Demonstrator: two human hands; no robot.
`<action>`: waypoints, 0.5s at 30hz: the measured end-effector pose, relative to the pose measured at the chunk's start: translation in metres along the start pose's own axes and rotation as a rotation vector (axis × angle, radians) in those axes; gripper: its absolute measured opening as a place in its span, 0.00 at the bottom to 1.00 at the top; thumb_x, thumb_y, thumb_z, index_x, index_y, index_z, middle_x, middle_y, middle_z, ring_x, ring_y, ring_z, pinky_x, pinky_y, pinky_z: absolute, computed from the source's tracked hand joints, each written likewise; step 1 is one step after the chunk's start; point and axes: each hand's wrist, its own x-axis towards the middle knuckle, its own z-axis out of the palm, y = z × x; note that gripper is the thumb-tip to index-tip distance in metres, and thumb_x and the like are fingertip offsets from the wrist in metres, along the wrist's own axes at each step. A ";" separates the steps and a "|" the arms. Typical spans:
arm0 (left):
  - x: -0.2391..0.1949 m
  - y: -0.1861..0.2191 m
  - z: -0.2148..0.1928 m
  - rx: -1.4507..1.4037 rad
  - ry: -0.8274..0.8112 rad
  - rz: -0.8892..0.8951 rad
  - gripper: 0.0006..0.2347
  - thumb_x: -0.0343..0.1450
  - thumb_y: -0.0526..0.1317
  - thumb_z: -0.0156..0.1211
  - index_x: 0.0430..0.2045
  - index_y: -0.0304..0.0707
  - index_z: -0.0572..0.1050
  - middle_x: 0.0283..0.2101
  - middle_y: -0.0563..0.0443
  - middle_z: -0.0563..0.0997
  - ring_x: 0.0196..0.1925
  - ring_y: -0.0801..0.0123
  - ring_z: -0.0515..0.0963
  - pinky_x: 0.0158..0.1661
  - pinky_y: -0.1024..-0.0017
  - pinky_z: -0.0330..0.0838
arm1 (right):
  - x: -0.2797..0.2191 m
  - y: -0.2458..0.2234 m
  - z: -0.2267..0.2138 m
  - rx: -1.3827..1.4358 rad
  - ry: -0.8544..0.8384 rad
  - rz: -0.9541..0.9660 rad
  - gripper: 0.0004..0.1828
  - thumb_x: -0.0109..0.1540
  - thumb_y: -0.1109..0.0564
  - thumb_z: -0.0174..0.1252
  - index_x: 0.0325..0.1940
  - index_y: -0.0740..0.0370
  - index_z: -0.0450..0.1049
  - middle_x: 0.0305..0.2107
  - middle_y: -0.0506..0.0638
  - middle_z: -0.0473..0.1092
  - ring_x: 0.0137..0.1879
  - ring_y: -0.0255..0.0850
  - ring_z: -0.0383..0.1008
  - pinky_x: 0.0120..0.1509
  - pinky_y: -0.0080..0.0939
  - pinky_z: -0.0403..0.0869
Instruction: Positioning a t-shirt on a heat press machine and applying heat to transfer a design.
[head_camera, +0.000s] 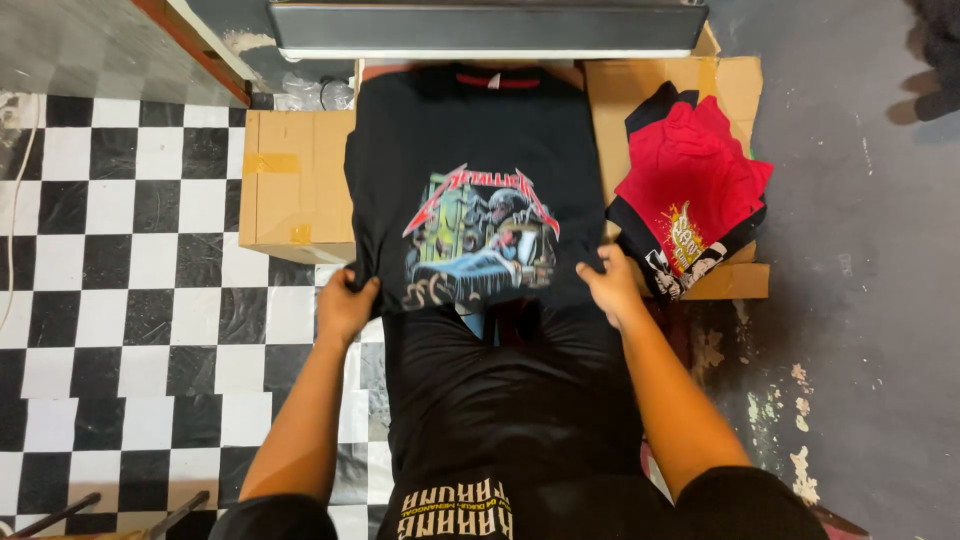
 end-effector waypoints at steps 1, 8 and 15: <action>-0.007 -0.007 0.002 0.001 0.000 -0.001 0.17 0.67 0.52 0.69 0.41 0.43 0.76 0.44 0.35 0.82 0.54 0.42 0.80 0.52 0.51 0.74 | 0.002 0.016 0.003 0.000 -0.001 0.001 0.30 0.60 0.56 0.67 0.63 0.68 0.68 0.48 0.67 0.72 0.55 0.56 0.73 0.54 0.53 0.74; -0.043 -0.005 -0.004 -0.046 0.090 0.109 0.16 0.66 0.46 0.71 0.39 0.36 0.77 0.53 0.31 0.73 0.59 0.35 0.74 0.57 0.50 0.70 | 0.032 0.088 0.009 -0.028 0.084 0.046 0.26 0.56 0.52 0.71 0.55 0.61 0.74 0.43 0.57 0.71 0.48 0.49 0.74 0.46 0.47 0.73; -0.091 0.085 -0.050 -0.716 0.160 0.329 0.07 0.71 0.35 0.63 0.34 0.35 0.70 0.34 0.55 0.67 0.41 0.68 0.70 0.45 0.74 0.68 | 0.004 -0.002 -0.029 0.431 0.272 -0.108 0.12 0.54 0.61 0.63 0.41 0.56 0.70 0.28 0.40 0.63 0.34 0.31 0.63 0.38 0.29 0.61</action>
